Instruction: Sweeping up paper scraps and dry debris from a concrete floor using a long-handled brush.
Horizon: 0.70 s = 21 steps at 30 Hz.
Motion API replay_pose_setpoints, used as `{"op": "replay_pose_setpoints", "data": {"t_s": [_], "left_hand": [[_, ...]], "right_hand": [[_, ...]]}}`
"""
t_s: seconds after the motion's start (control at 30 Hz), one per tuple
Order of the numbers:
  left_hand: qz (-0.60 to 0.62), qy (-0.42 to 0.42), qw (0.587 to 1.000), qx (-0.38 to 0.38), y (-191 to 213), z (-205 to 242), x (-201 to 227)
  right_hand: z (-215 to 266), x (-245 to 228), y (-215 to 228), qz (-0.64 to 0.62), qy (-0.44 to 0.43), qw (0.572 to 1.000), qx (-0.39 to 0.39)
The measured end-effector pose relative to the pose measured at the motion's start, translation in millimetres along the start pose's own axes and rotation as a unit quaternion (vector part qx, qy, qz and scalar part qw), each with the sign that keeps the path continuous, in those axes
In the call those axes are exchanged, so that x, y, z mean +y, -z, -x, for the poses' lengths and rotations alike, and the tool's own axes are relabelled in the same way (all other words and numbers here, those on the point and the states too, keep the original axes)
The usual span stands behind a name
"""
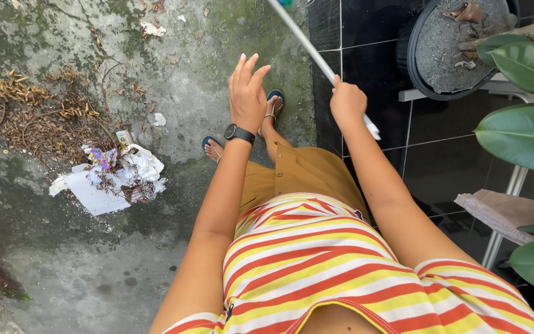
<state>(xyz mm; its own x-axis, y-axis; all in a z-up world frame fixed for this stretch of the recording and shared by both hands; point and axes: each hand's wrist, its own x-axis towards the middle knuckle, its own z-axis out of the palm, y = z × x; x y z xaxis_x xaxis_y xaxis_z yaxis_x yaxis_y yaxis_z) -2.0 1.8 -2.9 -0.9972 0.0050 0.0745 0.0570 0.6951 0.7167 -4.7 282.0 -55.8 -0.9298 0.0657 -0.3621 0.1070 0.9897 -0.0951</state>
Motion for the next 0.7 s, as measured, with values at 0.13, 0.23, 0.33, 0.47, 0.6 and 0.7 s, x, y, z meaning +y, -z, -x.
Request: {"op": "replay_pose_setpoints", "data": {"t_s": [0.13, 0.23, 0.33, 0.47, 0.6, 0.7], "left_hand": [[0.001, -0.002, 1.000, -0.002, -4, 4, -1], [0.002, 0.013, 1.000, -0.002, -5, 2, 1], [0.012, 0.002, 1.000, -0.011, -6, 7, 2], [0.018, -0.017, 1.000, -0.013, -6, 0, 3], [0.023, -0.019, 0.999, -0.015, -7, 1, 8], [0.027, -0.028, 0.999, -0.027, -12, 3, 11]], "right_hand": [[-37, 4, -107, 0.053, -0.043, 0.998, -0.014], [-21, -15, -119, 0.054, 0.003, 0.998, -0.033], [16, -24, -58, -0.061, 0.002, 0.992, -0.110], [41, -4, 3, -0.086, -0.015, 0.991, -0.097], [60, 15, 4, -0.018, -0.046, 0.995, -0.084], [47, 29, -54, 0.019, -0.051, 0.995, -0.079]]}}
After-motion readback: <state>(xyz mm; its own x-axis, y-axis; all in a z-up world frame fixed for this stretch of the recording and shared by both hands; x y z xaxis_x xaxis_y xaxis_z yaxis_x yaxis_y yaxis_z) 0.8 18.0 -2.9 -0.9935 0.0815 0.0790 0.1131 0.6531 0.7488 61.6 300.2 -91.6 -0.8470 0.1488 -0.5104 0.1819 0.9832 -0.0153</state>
